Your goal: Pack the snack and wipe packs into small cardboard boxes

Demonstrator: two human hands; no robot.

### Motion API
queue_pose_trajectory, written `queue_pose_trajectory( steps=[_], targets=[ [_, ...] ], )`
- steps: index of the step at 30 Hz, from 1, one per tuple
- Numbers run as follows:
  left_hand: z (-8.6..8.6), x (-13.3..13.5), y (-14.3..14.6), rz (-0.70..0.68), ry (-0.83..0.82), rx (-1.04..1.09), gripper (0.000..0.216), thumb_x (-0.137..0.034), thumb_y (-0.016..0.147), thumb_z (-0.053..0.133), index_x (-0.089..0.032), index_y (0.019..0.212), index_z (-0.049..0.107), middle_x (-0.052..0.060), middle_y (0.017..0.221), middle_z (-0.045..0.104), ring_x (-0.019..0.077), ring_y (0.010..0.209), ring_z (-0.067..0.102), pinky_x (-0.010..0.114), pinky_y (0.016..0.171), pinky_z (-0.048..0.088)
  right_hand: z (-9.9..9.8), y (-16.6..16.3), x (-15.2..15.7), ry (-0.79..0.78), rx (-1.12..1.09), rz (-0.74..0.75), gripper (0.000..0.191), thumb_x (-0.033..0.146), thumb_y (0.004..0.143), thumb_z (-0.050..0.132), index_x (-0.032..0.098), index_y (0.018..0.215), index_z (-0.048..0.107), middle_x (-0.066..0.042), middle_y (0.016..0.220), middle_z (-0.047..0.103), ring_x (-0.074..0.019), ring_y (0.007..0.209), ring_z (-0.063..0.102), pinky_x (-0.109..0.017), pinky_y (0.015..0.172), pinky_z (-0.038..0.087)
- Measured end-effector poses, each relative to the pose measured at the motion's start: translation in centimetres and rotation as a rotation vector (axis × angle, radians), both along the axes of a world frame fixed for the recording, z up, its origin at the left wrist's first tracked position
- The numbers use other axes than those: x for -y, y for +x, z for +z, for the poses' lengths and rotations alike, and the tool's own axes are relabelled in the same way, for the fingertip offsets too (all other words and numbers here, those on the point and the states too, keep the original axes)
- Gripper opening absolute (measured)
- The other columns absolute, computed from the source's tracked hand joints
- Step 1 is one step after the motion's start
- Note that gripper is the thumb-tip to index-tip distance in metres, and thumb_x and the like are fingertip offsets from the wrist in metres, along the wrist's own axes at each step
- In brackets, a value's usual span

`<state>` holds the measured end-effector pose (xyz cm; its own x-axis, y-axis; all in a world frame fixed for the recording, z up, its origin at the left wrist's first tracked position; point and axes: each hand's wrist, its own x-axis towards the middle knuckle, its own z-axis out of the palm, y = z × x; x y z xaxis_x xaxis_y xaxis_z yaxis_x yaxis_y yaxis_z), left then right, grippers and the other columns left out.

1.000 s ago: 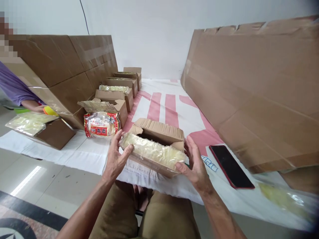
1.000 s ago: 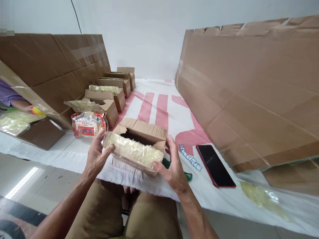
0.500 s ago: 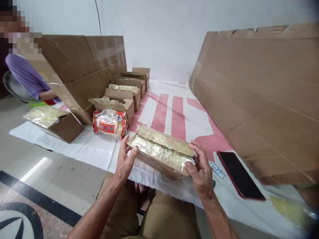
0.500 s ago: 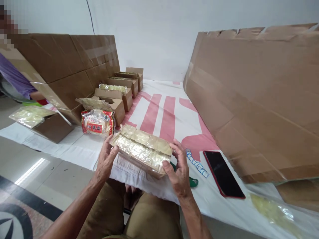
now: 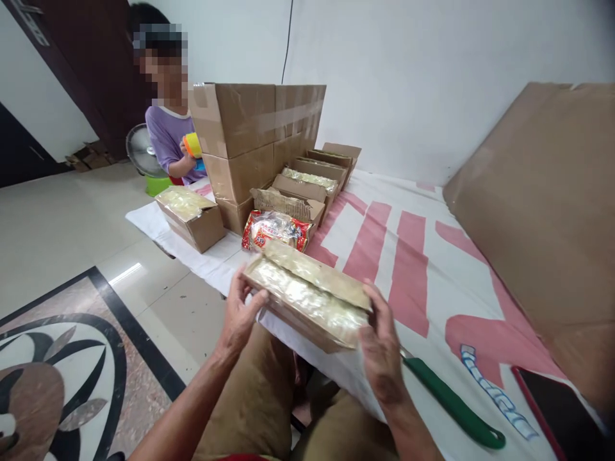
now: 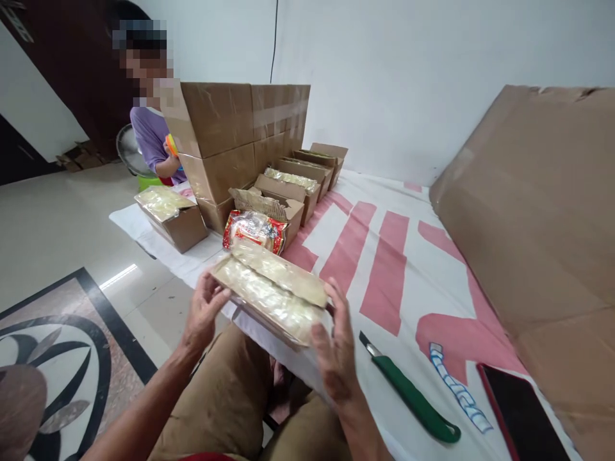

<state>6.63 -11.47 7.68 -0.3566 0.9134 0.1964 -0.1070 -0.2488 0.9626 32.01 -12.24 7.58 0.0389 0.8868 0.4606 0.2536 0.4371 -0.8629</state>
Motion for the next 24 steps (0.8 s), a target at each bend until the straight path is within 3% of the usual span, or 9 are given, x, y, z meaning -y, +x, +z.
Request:
queue_pose_trajectory(
  steps=[6,10,13,15,20,24],
  targets=[
    [-0.6,-3.6,-8.1,0.277,0.079,-0.060,0.077,-0.048,0.078,0.077,-0.020,0.145,0.052,0.013,0.134,0.067,0.0290,0.126,0.063,0.044,0.112,0.049,0.3,-9.2,-6.9,-0.047,-0.014,0.205,0.071,0.067,0.100,0.051,0.027,0.158,0.041,-0.012,0.169,0.038,-0.0318,0.156,0.036,-0.056,0.127,0.033],
    [-2.8,-6.3,-9.8,0.296,0.009,-0.081,0.087,-0.056,0.078,0.074,-0.017,0.149,0.045,0.018,0.146,0.061,0.0331,0.140,0.055,0.048,0.122,0.040,-0.6,-10.9,-9.2,-0.064,-0.049,0.237,0.077,0.071,0.095,0.056,0.027,0.157,0.043,-0.013,0.164,0.046,-0.0334,0.152,0.043,-0.056,0.122,0.041],
    [-4.6,-5.9,-9.0,0.360,-0.064,-0.043,0.095,-0.061,0.085,0.066,-0.013,0.159,0.031,0.024,0.167,0.036,0.0340,0.158,0.035,0.048,0.130,0.029,-1.7,-9.6,-9.0,-0.089,-0.114,0.236,0.081,0.067,0.095,0.059,0.026,0.161,0.038,-0.014,0.164,0.045,-0.0330,0.151,0.045,-0.052,0.117,0.048],
    [-5.7,-4.4,-7.5,0.411,-0.132,-0.037,0.095,-0.062,0.091,0.060,-0.013,0.163,0.024,0.024,0.174,0.022,0.0326,0.163,0.022,0.048,0.133,0.021,-2.7,-8.4,-8.6,-0.122,-0.094,0.191,0.078,0.065,0.093,0.063,0.026,0.158,0.042,-0.015,0.165,0.044,-0.0339,0.151,0.045,-0.051,0.112,0.051],
    [-7.8,-0.3,-3.2,0.372,-0.143,-0.280,0.098,-0.057,0.087,0.073,-0.020,0.164,0.025,0.020,0.175,0.019,0.0356,0.164,0.018,0.055,0.134,0.016,-5.2,-6.6,-8.8,-0.149,0.034,0.062,0.059,0.054,0.092,0.065,0.025,0.142,0.060,-0.016,0.155,0.055,-0.0341,0.143,0.053,-0.051,0.102,0.057],
    [-8.3,-0.7,-2.4,0.332,-0.068,-0.428,0.108,-0.055,0.079,0.082,-0.024,0.164,0.024,0.020,0.175,0.013,0.0378,0.165,0.014,0.059,0.132,0.020,-7.2,-6.2,-9.7,-0.095,0.087,0.022,0.051,0.046,0.091,0.065,0.025,0.137,0.063,-0.015,0.152,0.058,-0.0324,0.142,0.053,-0.051,0.104,0.055]
  ],
)
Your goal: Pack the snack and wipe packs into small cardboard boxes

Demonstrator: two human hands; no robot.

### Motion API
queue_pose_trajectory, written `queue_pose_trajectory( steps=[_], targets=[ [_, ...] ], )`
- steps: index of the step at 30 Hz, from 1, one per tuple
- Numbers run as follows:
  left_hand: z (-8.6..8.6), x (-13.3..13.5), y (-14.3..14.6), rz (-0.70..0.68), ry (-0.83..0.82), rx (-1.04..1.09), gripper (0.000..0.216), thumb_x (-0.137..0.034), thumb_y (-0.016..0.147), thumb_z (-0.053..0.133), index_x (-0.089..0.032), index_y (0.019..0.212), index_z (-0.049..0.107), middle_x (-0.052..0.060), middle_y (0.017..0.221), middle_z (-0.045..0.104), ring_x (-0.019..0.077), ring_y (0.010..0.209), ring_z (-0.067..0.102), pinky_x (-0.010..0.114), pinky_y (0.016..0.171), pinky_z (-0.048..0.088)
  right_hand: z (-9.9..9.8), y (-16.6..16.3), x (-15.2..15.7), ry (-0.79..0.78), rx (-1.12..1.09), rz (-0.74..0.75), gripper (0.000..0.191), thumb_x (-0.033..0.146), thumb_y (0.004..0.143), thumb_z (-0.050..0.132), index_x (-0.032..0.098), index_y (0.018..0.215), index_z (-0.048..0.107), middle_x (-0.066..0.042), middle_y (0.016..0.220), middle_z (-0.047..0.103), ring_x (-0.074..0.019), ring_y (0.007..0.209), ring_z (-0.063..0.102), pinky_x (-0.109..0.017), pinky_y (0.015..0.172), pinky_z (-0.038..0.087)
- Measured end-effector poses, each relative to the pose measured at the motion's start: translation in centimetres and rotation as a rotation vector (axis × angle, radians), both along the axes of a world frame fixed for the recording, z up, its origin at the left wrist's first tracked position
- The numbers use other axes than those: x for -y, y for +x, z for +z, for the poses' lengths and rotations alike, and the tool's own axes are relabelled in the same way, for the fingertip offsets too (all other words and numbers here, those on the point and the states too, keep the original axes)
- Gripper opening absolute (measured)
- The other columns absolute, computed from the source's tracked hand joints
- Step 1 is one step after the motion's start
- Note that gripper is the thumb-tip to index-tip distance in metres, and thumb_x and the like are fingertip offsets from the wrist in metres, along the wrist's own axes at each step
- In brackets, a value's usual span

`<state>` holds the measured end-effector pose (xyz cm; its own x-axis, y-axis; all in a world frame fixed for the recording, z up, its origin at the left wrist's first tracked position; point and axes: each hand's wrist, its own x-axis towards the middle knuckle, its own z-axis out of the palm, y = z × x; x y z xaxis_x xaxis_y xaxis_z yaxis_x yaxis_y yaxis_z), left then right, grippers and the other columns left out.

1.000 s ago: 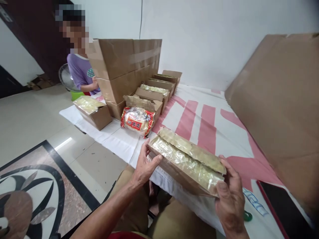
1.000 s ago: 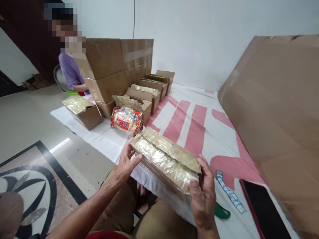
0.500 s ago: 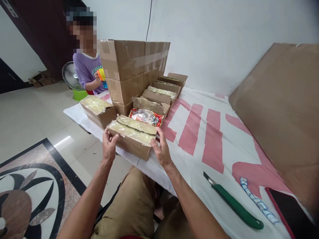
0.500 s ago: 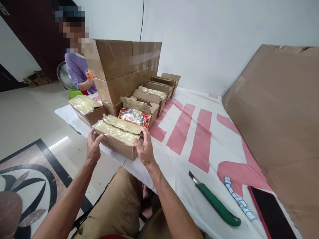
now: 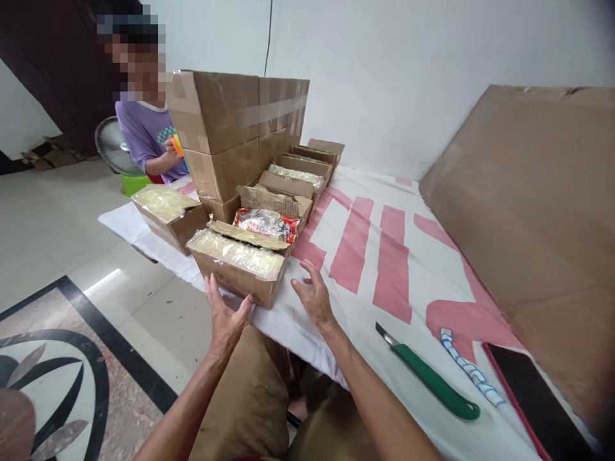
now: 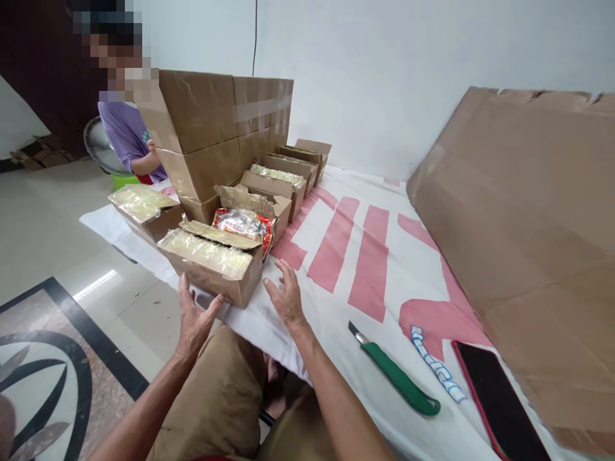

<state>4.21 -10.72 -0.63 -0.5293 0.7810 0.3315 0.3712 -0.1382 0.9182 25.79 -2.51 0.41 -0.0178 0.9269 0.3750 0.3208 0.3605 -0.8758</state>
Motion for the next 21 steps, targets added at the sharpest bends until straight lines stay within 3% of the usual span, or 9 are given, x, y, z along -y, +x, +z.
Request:
queue_pose_trajectory(
  steps=[4,9,16,21],
  targets=[
    [-0.1,-1.7,-0.7,-0.052,-0.002,-0.028,0.114,-0.061,0.073,0.084,-0.025,0.164,0.025,0.023,0.174,0.015,0.0406,0.164,0.015,0.060,0.126,0.033,-1.8,0.3,-0.5,0.034,0.017,-0.016,0.049,0.039,0.085,0.070,0.025,0.132,0.065,-0.016,0.148,0.061,-0.0342,0.139,0.055,-0.058,0.110,0.051],
    [-0.2,-3.1,-0.4,-0.070,0.001,-0.056,0.119,-0.063,0.068,0.087,-0.024,0.163,0.026,0.023,0.172,0.018,0.0423,0.163,0.017,0.061,0.123,0.039,-3.4,0.3,-0.7,0.061,0.014,-0.018,0.052,0.033,0.084,0.070,0.028,0.135,0.063,-0.015,0.148,0.060,-0.0331,0.139,0.055,-0.058,0.112,0.051],
    [0.4,-5.1,0.3,-0.068,-0.024,-0.066,0.120,-0.060,0.066,0.088,-0.023,0.162,0.028,0.024,0.171,0.021,0.0425,0.161,0.022,0.059,0.120,0.044,-3.7,0.2,-0.6,0.070,0.019,-0.038,0.051,0.030,0.085,0.067,0.026,0.136,0.061,-0.015,0.148,0.060,-0.0341,0.137,0.057,-0.059,0.112,0.051],
    [1.4,-4.7,0.1,-0.078,-0.070,-0.054,0.113,-0.056,0.071,0.086,-0.023,0.162,0.027,0.024,0.170,0.024,0.0425,0.158,0.029,0.060,0.118,0.045,-3.6,0.1,-0.5,0.061,0.033,-0.042,0.052,0.028,0.084,0.066,0.026,0.136,0.061,-0.015,0.146,0.061,-0.0334,0.137,0.057,-0.057,0.112,0.052]
  ],
)
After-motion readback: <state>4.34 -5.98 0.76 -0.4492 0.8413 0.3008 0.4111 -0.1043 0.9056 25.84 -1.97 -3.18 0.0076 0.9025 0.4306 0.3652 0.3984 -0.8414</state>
